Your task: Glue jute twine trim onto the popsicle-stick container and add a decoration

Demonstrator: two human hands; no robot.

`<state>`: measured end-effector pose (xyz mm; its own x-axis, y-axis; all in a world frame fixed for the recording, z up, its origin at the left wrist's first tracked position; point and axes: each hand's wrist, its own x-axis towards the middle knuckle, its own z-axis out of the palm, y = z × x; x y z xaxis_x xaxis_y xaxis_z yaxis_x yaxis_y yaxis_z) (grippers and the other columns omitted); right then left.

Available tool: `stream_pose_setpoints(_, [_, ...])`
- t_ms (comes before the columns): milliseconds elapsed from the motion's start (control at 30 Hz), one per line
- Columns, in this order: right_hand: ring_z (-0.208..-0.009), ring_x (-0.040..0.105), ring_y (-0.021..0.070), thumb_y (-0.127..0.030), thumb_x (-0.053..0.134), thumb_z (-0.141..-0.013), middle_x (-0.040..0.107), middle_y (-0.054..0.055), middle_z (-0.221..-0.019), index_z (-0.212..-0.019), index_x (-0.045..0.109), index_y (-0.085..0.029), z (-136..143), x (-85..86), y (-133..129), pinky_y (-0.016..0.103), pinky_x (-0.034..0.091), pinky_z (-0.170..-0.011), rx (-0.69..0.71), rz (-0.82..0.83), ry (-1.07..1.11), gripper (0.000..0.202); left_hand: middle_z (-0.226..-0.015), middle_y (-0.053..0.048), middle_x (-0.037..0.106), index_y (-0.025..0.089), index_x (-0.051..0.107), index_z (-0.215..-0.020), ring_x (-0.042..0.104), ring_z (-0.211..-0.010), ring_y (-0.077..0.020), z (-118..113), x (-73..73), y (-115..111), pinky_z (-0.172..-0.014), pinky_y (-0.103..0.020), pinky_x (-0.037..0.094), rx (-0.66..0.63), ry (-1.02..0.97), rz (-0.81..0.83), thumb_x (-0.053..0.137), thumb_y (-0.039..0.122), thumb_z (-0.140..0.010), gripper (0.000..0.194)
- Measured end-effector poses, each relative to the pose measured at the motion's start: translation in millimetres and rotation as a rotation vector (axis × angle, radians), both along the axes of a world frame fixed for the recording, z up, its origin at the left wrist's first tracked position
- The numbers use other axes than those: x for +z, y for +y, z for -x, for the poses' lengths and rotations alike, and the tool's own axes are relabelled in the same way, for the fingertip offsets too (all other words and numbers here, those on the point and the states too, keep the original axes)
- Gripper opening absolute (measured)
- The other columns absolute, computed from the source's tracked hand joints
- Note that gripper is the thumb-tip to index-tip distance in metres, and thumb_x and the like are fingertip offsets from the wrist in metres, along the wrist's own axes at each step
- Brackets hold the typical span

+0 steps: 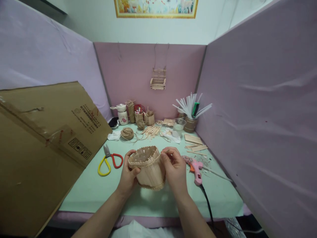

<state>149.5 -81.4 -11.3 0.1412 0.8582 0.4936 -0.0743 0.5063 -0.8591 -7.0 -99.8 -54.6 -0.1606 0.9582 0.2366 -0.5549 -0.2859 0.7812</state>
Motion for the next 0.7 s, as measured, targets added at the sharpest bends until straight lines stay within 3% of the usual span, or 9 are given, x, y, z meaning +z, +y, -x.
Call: stream_pose_setpoints(700, [-0.087, 0.057, 0.0179, -0.033, 0.067, -0.080, 0.059, 0.002, -0.087, -0.077, 0.061, -0.020, 1.2, -6.3, 3.2, 0.032, 0.046, -0.082, 0.023, 0.057, -0.001, 0.014, -0.108, -0.002, 0.062, 0.029, 0.041, -0.116, 0.061, -0.095, -0.0206, 0.0, -0.5, -1.5, -0.081, -0.028, 0.046, -0.029, 0.019, -0.006, 0.089, 0.038, -0.051, 0.081])
